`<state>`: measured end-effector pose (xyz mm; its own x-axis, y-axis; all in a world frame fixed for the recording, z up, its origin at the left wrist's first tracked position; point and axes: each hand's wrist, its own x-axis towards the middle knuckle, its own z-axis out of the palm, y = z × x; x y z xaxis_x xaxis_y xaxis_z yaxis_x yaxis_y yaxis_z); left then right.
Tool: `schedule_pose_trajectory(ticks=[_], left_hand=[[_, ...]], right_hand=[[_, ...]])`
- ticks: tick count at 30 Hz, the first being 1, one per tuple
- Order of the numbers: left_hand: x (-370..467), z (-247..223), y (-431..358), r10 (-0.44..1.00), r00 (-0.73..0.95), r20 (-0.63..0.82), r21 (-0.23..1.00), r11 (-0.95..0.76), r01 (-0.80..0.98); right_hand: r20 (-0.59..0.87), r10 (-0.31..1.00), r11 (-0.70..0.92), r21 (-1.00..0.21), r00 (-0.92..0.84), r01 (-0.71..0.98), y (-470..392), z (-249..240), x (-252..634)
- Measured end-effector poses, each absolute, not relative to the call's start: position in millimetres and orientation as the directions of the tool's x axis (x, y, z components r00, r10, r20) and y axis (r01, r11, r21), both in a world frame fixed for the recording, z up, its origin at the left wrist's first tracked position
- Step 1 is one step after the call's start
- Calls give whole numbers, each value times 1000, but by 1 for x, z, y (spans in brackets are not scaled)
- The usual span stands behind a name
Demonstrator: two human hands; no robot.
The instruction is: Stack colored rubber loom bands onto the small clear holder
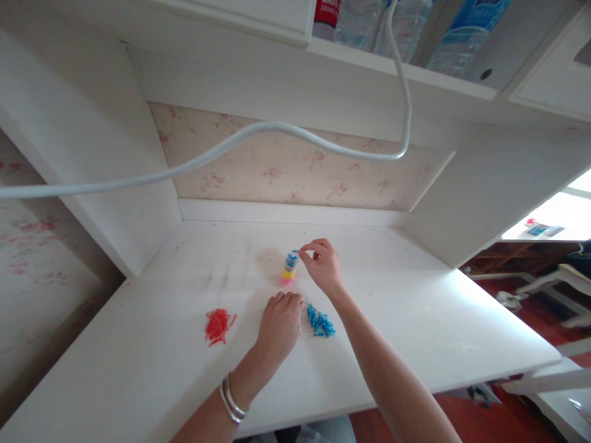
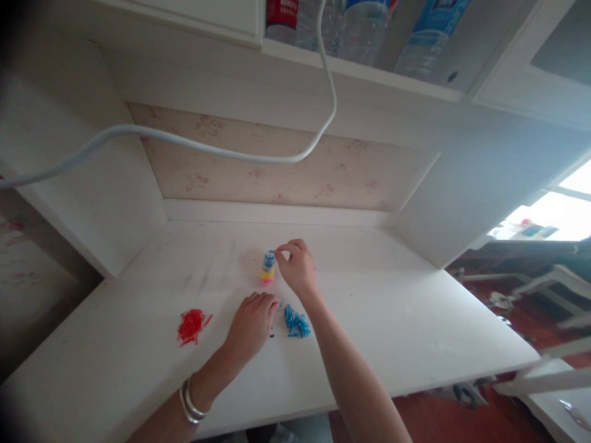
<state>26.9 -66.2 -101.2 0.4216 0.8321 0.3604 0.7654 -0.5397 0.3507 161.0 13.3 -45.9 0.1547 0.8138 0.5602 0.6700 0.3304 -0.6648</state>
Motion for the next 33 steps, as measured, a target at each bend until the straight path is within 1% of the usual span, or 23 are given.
schedule_pose_trajectory(ticks=[3, 7, 10, 13, 15, 18, 20, 22, 25, 27, 29, 33], left_hand=[[26, -103, -65, 830, 415, 373, 367, -543, 756], [24, -103, -65, 826, 411, 385, 377, -547, 747], [23, -101, -65, 829, 396, 394, 394, -542, 742], [22, -99, -66, 835, 378, 400, 414, -532, 738], [22, -97, -67, 837, 367, 405, 433, -529, 730], [22, -96, -67, 839, 351, 415, 463, -527, 713], [23, -96, -67, 840, 336, 425, 478, -524, 705], [23, -97, -66, 840, 314, 442, 492, -520, 698], [21, -98, -65, 831, 284, 479, 502, -525, 687], [18, -96, -64, 827, 250, 503, 512, -519, 684], [14, -91, -61, 835, 197, 514, 543, -494, 679], [4, -65, -50, 850, 97, 518, 596, -440, 672]], right_hand=[[525, 839, 296, -660, 142, 690, 15, -45, 158], [491, 857, 271, -690, 159, 671, 12, -41, 159], [491, 845, 265, -726, 210, 634, 7, -41, 168], [428, 871, 229, -789, 242, 571, -1, -52, 183], [366, 906, 208, -821, 211, 531, -9, -68, 195], [275, 959, 206, -832, 60, 515, -25, -99, 208], [220, 975, 206, -812, -41, 546, -37, -117, 212], [200, 976, 212, -755, -91, 621, -48, -128, 211], [195, 975, 208, -639, -105, 741, -54, -132, 207], [196, 975, 203, -592, -105, 780, -54, -132, 204], [214, 971, 216, -580, -109, 785, -52, -132, 204], [281, 954, 262, -625, -101, 735, -53, -135, 208]])
